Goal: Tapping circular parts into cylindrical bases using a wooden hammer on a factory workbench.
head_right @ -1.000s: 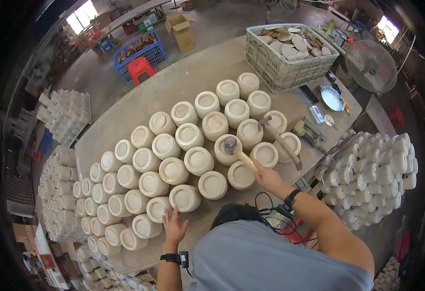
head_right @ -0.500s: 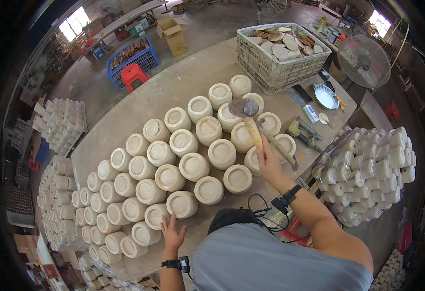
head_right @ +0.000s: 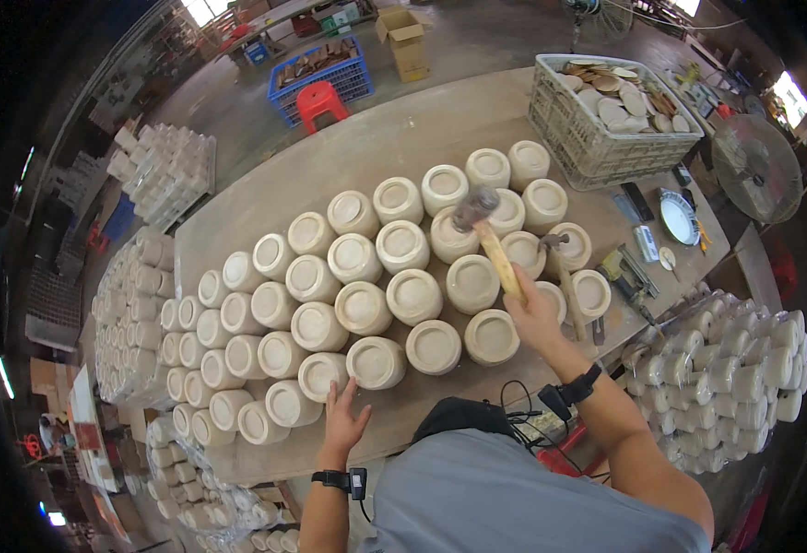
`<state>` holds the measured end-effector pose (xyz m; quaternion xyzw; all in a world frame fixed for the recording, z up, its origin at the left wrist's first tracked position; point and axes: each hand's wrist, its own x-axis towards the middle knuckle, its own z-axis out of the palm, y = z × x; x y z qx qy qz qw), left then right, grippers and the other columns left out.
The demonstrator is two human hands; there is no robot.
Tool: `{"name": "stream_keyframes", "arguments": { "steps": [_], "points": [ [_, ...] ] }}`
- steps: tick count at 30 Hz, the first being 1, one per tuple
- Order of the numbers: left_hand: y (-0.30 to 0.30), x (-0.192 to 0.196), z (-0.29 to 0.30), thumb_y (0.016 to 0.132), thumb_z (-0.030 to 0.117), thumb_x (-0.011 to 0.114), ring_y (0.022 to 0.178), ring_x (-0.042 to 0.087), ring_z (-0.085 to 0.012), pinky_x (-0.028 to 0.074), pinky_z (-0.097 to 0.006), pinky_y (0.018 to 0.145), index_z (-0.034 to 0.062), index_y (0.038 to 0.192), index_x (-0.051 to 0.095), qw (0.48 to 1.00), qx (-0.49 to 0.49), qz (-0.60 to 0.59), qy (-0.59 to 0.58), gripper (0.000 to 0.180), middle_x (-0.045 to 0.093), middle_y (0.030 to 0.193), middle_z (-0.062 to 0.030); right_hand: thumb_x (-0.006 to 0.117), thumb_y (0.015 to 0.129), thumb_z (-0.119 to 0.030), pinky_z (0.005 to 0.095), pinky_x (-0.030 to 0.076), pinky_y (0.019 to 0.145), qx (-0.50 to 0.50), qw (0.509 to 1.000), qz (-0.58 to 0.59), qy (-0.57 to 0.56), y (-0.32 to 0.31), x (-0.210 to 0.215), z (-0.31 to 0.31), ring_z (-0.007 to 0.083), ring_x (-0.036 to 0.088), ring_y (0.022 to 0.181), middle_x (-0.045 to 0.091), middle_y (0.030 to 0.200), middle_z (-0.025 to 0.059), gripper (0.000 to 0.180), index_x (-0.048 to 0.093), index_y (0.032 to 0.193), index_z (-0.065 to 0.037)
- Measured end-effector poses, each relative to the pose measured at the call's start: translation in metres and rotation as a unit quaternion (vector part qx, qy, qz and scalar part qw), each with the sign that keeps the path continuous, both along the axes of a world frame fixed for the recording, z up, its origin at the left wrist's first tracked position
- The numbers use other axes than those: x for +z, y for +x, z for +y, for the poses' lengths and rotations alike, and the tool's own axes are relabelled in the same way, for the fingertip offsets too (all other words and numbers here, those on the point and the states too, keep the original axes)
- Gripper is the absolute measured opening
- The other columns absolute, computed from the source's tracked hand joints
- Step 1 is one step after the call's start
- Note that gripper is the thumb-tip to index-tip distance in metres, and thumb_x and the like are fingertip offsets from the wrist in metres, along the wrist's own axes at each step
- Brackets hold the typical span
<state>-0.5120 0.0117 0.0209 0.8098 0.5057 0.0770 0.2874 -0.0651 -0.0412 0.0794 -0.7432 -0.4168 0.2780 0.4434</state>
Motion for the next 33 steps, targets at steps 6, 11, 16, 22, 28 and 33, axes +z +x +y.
{"name": "stream_keyframes", "arguments": {
  "steps": [6, 11, 16, 22, 28, 33],
  "points": [
    [-0.05, 0.004, -0.012, 0.087, 0.022, 0.075, 0.148, 0.034, -0.0473, 0.029, -0.054, 0.121, 0.0076, 0.152, 0.048, 0.996, 0.026, -0.007, 0.08, 0.072, 0.053, 0.15, -0.0213, 0.061, 0.1, -0.012, 0.037, 0.047, 0.106, 0.094, 0.981, 0.016, 0.17, -0.091, 0.052, 0.079, 0.0285, 0.062, 0.129, 0.06, 0.142, 0.0232, 0.063, 0.037, 0.159, -0.008],
    [-0.091, 0.008, -0.002, 0.086, 0.02, 0.075, 0.147, 0.035, -0.0471, 0.03, -0.054, 0.121, 0.0086, 0.151, 0.049, 0.998, 0.022, -0.002, 0.063, 0.071, 0.05, 0.152, -0.0215, 0.058, 0.102, -0.017, 0.0436, 0.055, 0.089, 0.127, 0.977, -0.092, 0.147, -0.14, -0.002, 0.134, 0.0421, 0.068, 0.104, 0.068, 0.121, 0.0266, 0.065, 0.031, 0.161, -0.009],
    [-0.127, 0.004, -0.004, 0.085, 0.018, 0.075, 0.147, 0.036, -0.0465, 0.031, -0.054, 0.121, 0.0091, 0.15, 0.05, 0.998, 0.015, -0.041, 0.05, 0.07, 0.049, 0.153, -0.0212, 0.059, 0.101, -0.03, 0.0525, 0.055, 0.084, 0.129, 0.963, -0.178, -0.154, -0.164, -0.07, 0.156, 0.0468, 0.069, 0.093, 0.071, 0.098, 0.0304, 0.067, 0.032, 0.161, -0.017],
    [-0.177, -0.004, -0.007, 0.086, 0.02, 0.074, 0.148, 0.036, -0.046, 0.03, -0.055, 0.121, 0.0092, 0.149, 0.052, 0.997, -0.009, -0.065, 0.029, 0.067, 0.049, 0.153, -0.0212, 0.06, 0.102, -0.026, 0.0484, 0.054, 0.084, 0.067, 0.985, -0.159, 0.001, -0.197, -0.005, 0.156, 0.0439, 0.071, 0.096, 0.071, 0.106, 0.0298, 0.064, 0.036, 0.16, -0.016],
    [-0.186, -0.002, 0.022, 0.087, 0.024, 0.073, 0.149, 0.032, -0.0466, 0.023, -0.061, 0.122, 0.0099, 0.15, 0.051, 0.997, -0.027, -0.012, 0.069, 0.069, 0.044, 0.156, -0.0231, 0.059, 0.103, -0.025, 0.0473, 0.054, 0.084, 0.004, 0.957, -0.245, 0.153, -0.209, -0.03, 0.164, 0.0446, 0.07, 0.095, 0.071, 0.105, 0.0293, 0.062, 0.036, 0.16, -0.016],
    [-0.173, 0.008, 0.046, 0.078, 0.045, 0.08, 0.154, 0.022, -0.0463, 0.013, -0.062, 0.124, 0.0072, 0.159, 0.036, 0.997, 0.011, 0.051, 0.049, 0.099, 0.03, 0.164, -0.0263, 0.056, 0.103, -0.036, 0.0511, 0.055, 0.083, 0.049, 0.975, -0.189, -0.106, -0.2, -0.064, 0.166, 0.0444, 0.07, 0.096, 0.071, 0.103, 0.0295, 0.063, 0.035, 0.161, -0.019]
  ]
}}
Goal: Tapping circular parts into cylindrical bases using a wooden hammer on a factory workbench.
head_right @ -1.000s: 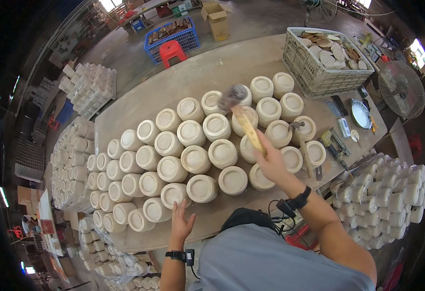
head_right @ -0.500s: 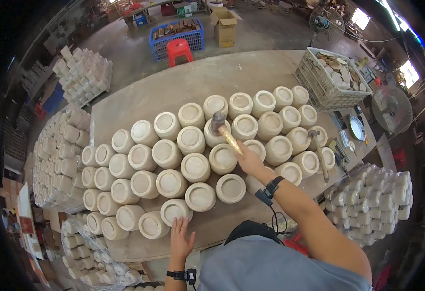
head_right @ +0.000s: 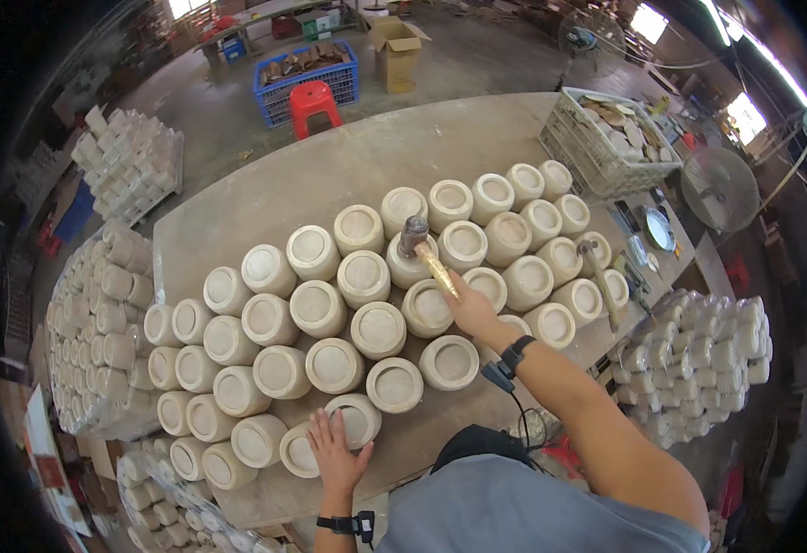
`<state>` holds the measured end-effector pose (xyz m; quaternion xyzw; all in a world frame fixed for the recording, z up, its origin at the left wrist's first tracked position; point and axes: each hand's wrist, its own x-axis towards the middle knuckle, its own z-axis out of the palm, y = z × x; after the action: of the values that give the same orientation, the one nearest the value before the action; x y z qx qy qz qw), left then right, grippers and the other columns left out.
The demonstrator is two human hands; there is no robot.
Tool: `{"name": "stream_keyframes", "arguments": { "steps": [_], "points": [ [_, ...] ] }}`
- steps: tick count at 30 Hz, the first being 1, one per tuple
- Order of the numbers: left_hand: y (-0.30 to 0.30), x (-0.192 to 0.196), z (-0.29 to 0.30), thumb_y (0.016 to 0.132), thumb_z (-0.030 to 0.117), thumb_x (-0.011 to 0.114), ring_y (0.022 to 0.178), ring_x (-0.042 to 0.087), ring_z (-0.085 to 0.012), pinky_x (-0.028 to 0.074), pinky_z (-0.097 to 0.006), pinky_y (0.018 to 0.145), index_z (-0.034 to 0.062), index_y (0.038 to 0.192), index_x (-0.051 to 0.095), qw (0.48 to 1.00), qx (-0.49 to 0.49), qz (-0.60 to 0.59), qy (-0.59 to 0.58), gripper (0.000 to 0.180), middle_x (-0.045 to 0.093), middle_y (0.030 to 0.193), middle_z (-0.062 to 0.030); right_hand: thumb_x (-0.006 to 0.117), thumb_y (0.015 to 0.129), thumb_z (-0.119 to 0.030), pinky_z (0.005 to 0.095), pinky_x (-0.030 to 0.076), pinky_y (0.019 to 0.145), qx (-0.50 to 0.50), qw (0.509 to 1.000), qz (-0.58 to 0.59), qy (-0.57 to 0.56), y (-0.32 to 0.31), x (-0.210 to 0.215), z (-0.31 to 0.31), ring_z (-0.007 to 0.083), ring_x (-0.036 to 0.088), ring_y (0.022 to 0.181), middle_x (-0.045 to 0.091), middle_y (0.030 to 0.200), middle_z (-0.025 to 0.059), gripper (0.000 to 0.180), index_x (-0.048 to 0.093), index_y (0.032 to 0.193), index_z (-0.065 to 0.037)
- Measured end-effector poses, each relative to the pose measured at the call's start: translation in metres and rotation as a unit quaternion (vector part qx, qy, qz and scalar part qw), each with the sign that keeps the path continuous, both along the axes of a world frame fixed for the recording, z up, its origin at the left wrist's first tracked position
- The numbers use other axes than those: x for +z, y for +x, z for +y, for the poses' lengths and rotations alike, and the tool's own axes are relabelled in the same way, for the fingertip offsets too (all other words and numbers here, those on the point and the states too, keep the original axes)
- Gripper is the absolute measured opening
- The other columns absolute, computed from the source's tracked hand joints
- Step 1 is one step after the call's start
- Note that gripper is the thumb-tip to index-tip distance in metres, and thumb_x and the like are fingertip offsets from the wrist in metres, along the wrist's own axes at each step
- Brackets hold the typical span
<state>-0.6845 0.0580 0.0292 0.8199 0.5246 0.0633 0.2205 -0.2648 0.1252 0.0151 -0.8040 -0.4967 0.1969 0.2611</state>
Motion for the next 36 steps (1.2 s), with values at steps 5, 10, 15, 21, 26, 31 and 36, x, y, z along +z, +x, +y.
{"name": "stream_keyframes", "arguments": {
  "steps": [5, 10, 15, 21, 26, 31, 36],
  "points": [
    [-0.005, -0.022, 0.006, 0.074, 0.06, 0.08, 0.155, 0.02, -0.0464, 0.009, -0.064, 0.124, 0.0014, 0.16, 0.029, 0.999, 0.025, 0.016, -0.013, 0.116, 0.024, 0.164, -0.0311, 0.06, 0.103, -0.027, 0.0489, 0.054, 0.072, 0.013, 0.986, 0.015, 0.166, -0.012, 0.054, 0.008, 0.0408, 0.07, 0.081, 0.071, 0.093, 0.0259, 0.064, 0.035, 0.161, -0.021],
    [-0.003, -0.018, 0.006, 0.073, 0.062, 0.08, 0.155, 0.019, -0.0461, 0.006, -0.065, 0.124, -0.0003, 0.161, 0.025, 0.998, 0.026, 0.043, -0.032, 0.12, 0.02, 0.164, -0.0336, 0.06, 0.101, -0.028, 0.0527, 0.054, 0.072, 0.01, 0.994, -0.027, 0.107, -0.005, 0.014, 0.006, 0.0432, 0.07, 0.081, 0.071, 0.089, 0.0259, 0.064, 0.036, 0.16, -0.021],
    [-0.005, -0.027, 0.002, 0.073, 0.06, 0.081, 0.154, 0.019, -0.0471, 0.007, -0.068, 0.122, -0.0011, 0.16, 0.026, 0.998, 0.018, 0.061, -0.025, 0.12, 0.022, 0.163, -0.0329, 0.061, 0.1, -0.026, 0.056, 0.053, 0.071, 0.061, 0.997, -0.029, 0.049, 0.014, 0.004, 0.006, 0.0458, 0.069, 0.079, 0.071, 0.088, 0.027, 0.065, 0.035, 0.16, -0.02],
    [-0.004, -0.021, 0.009, 0.073, 0.061, 0.081, 0.154, 0.019, -0.0453, 0.005, -0.066, 0.123, -0.0011, 0.161, 0.023, 0.996, 0.024, 0.08, -0.037, 0.122, 0.022, 0.163, -0.0334, 0.06, 0.101, -0.024, 0.0542, 0.052, 0.07, 0.03, 0.975, -0.009, 0.219, 0.006, 0.056, 0.011, 0.0453, 0.068, 0.078, 0.07, 0.086, 0.0263, 0.066, 0.033, 0.161, -0.019],
    [-0.006, -0.023, 0.01, 0.072, 0.06, 0.082, 0.155, 0.017, -0.0449, 0.004, -0.066, 0.123, -0.0015, 0.161, 0.022, 0.995, 0.021, 0.085, -0.046, 0.124, 0.022, 0.163, -0.0334, 0.059, 0.102, -0.026, 0.0554, 0.053, 0.07, 0.035, 0.999, -0.011, 0.036, 0.013, 0.002, -0.01, 0.045, 0.068, 0.077, 0.069, 0.083, 0.0264, 0.07, 0.027, 0.163, -0.019],
    [-0.012, -0.03, 0.005, 0.07, 0.06, 0.083, 0.156, 0.016, -0.0447, 0.003, -0.066, 0.123, -0.0016, 0.161, 0.021, 0.994, 0.021, 0.096, -0.044, 0.126, 0.02, 0.163, -0.0337, 0.059, 0.101, -0.026, 0.0561, 0.053, 0.072, 0.064, 0.996, 0.049, -0.034, 0.006, 0.032, -0.006, 0.0462, 0.068, 0.078, 0.07, 0.084, 0.0264, 0.069, 0.029, 0.162, -0.019],
    [-0.007, -0.028, 0.012, 0.069, 0.059, 0.084, 0.155, 0.016, -0.0448, 0.004, -0.066, 0.123, -0.0012, 0.161, 0.021, 0.996, 0.013, 0.085, -0.029, 0.127, 0.019, 0.164, -0.0344, 0.06, 0.101, -0.026, 0.0545, 0.053, 0.071, 0.054, 0.978, 0.023, 0.198, 0.009, 0.043, -0.02, 0.0464, 0.068, 0.077, 0.07, 0.083, 0.0257, 0.067, 0.032, 0.161, -0.018]
  ]
}}
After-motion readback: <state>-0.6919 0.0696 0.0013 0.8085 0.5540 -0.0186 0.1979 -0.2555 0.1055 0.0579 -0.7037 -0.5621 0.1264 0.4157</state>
